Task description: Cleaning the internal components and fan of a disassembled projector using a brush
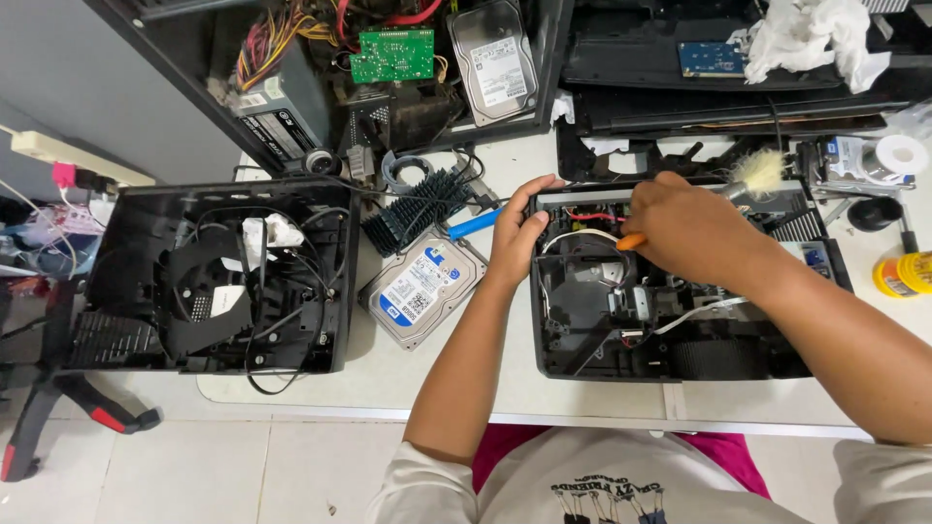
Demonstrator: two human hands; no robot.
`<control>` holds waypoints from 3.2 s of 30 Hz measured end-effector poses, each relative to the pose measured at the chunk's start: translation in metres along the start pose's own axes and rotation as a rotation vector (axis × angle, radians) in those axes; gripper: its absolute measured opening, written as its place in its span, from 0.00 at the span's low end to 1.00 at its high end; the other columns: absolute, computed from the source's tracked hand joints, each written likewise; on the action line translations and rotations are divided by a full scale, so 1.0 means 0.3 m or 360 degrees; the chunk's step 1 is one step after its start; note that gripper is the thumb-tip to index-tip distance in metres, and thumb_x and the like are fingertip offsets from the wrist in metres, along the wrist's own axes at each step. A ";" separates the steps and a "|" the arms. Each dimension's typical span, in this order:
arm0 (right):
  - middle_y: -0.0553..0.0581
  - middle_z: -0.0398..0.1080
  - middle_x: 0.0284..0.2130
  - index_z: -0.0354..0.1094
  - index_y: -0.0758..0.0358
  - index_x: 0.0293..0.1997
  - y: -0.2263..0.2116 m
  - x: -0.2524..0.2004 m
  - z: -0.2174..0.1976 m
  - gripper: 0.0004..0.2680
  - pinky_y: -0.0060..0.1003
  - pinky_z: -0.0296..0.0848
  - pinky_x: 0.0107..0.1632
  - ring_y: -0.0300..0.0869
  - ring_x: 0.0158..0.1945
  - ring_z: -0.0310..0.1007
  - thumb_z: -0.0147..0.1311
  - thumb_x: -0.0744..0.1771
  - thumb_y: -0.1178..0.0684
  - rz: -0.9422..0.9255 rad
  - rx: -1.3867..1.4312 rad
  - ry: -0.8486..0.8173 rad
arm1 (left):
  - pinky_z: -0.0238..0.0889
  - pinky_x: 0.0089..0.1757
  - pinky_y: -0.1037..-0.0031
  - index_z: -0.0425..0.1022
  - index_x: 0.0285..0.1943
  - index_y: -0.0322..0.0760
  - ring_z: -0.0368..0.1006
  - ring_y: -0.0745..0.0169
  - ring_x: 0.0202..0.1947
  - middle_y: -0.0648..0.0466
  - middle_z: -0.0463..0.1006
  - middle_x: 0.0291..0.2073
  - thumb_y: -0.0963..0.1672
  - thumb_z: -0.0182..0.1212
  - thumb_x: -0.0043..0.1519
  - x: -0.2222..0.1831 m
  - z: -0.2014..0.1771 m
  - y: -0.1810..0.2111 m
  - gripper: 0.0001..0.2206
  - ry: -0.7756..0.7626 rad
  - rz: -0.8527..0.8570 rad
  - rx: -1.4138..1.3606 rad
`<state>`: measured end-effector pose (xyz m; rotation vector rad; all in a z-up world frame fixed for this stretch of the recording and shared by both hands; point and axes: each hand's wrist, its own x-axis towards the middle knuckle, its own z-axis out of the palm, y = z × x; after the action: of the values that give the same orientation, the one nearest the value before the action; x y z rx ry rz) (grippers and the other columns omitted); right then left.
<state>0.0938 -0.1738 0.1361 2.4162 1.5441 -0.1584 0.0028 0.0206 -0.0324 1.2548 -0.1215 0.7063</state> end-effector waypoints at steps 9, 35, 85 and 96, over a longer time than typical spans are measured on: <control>0.52 0.77 0.42 0.76 0.56 0.44 0.056 -0.019 0.149 0.09 0.42 0.75 0.57 0.47 0.60 0.71 0.59 0.64 0.47 0.0262 0.0533 0.0325 | 0.66 0.57 0.61 0.71 0.69 0.31 0.72 0.55 0.58 0.40 0.77 0.58 0.42 0.53 0.64 0.003 0.011 0.017 0.22 0.0030 0.0008 0.0042; 0.49 0.76 0.37 0.69 0.55 0.23 0.047 0.016 0.280 0.10 0.39 0.69 0.43 0.50 0.44 0.76 0.59 0.66 0.50 -0.0423 0.0667 0.1440 | 0.65 0.58 0.59 0.71 0.68 0.30 0.72 0.49 0.60 0.39 0.77 0.57 0.43 0.52 0.62 0.005 0.021 0.036 0.23 0.0056 -0.0004 0.0183; 0.57 0.76 0.38 0.74 0.61 0.47 -0.054 -0.276 0.200 0.06 0.40 0.77 0.47 0.47 0.40 0.76 0.59 0.67 0.61 -0.0627 0.1212 0.1356 | 0.61 0.66 0.58 0.69 0.67 0.37 0.68 0.51 0.66 0.46 0.75 0.62 0.40 0.46 0.61 0.005 0.041 0.080 0.23 -0.0002 -0.0123 0.0308; 0.57 0.73 0.52 0.80 0.46 0.39 -0.011 -0.229 0.113 0.16 0.49 0.78 0.44 0.51 0.47 0.75 0.73 0.53 0.60 -0.0715 0.0739 0.0864 | 0.61 0.66 0.58 0.69 0.67 0.37 0.68 0.51 0.67 0.46 0.75 0.62 0.39 0.45 0.59 0.011 0.036 0.073 0.24 -0.0002 -0.0130 0.0300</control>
<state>0.0634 -0.2423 0.1192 2.5273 2.5344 0.0753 -0.0035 0.0151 -0.0093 1.4322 -0.0046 0.6577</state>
